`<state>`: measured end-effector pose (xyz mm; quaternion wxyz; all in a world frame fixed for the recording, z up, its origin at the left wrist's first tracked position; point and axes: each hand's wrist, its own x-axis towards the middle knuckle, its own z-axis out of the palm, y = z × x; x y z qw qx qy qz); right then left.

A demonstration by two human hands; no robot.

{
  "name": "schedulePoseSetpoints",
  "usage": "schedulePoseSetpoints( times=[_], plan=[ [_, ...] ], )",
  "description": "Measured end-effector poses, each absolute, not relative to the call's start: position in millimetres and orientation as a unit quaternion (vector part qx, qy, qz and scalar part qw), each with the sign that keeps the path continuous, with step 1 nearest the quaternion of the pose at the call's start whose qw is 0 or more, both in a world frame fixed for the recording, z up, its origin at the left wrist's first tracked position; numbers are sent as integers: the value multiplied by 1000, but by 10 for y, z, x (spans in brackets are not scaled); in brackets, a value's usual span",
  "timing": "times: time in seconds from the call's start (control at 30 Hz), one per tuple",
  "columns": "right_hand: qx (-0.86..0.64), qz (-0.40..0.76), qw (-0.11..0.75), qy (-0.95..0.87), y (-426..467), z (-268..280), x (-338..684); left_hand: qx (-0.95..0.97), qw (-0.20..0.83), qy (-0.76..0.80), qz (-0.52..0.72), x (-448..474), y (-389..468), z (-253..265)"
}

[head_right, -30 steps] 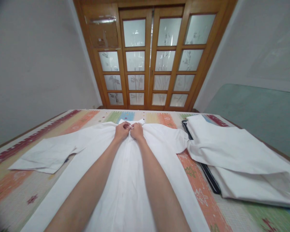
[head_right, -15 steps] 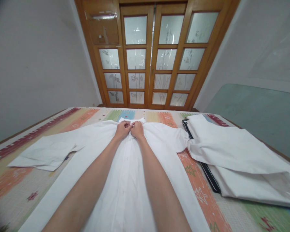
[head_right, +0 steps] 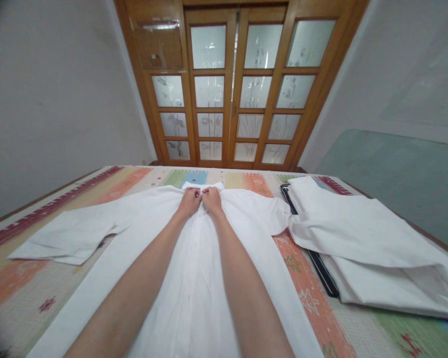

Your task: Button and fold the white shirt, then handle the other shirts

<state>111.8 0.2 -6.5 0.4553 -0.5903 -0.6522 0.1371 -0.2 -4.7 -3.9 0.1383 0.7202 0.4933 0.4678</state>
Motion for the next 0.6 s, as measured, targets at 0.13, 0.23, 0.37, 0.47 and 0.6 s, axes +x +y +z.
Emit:
schedulePoseSetpoints(
  times=[0.13, 0.23, 0.37, 0.47, 0.6],
  plan=[
    [-599, 134, 458, -643, -21, -43, 1130, 726, 142, 497, 454, 3, -43, -44],
    [-610, 130, 459, -633, -33, -27, 1143, 725, 144, 502, 449, 5, -36, -45],
    [-623, 130, 455, -623, -40, -3, 1156, 721, 149, 509, 445, 5, -22, -51],
    [-624, 132, 454, -623, -49, 16, 1155, 719, 156, 511, 444, 2, -13, -54],
    [-617, 143, 453, -627, -70, 37, 1148, 719, 158, 508, 447, -8, -17, -46]
  ],
)
